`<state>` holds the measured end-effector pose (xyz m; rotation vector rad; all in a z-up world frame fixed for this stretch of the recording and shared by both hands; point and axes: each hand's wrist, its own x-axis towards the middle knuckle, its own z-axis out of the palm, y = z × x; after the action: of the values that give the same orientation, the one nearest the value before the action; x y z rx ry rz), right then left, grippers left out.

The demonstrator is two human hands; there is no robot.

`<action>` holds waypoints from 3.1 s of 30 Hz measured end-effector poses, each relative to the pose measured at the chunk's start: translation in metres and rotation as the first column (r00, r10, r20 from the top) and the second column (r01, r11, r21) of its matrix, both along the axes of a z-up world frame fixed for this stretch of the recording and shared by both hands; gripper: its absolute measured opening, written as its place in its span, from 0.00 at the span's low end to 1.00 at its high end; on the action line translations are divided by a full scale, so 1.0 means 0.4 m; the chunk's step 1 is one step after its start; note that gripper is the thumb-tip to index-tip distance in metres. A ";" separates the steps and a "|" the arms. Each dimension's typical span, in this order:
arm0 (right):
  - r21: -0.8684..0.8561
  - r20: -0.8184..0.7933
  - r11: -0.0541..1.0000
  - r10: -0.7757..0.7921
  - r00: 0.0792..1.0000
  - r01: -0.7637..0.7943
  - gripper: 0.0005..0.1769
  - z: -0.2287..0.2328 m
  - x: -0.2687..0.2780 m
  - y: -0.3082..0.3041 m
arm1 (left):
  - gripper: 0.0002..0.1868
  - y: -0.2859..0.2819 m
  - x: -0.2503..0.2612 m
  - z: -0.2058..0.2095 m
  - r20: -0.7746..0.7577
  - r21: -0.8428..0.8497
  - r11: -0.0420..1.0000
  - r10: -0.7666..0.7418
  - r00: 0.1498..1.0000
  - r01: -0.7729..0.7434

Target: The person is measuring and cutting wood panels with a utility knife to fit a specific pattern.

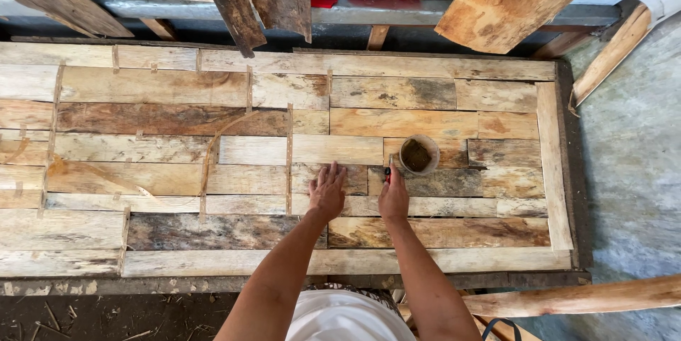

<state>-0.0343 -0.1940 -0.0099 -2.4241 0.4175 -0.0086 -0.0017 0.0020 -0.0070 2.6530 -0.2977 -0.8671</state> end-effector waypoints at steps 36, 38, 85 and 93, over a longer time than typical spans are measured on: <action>-0.005 0.170 0.999 0.043 0.984 -0.043 0.25 0.009 -0.096 0.046 | 0.34 0.023 -0.014 -0.028 0.077 -0.113 0.992 0.069 0.995 -0.060; 0.011 0.156 0.997 0.068 0.985 -0.071 0.23 0.015 -0.087 0.081 | 0.30 0.043 -0.032 -0.088 0.182 -0.248 0.963 0.156 0.971 -0.108; 0.370 0.123 0.903 0.186 0.975 -0.218 0.10 -0.057 -0.014 0.295 | 0.06 0.253 -0.053 0.044 0.455 -0.668 0.744 0.399 0.796 0.008; 0.864 -0.069 0.504 0.099 0.993 0.010 0.07 -0.145 -0.059 0.212 | 0.07 0.168 -0.127 0.055 0.316 -0.609 0.786 0.366 0.875 -0.109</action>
<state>-0.0579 -0.1093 -0.0681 -1.4063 0.2947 0.2989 -0.0523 0.0692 0.0150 2.1905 -0.2556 -0.0694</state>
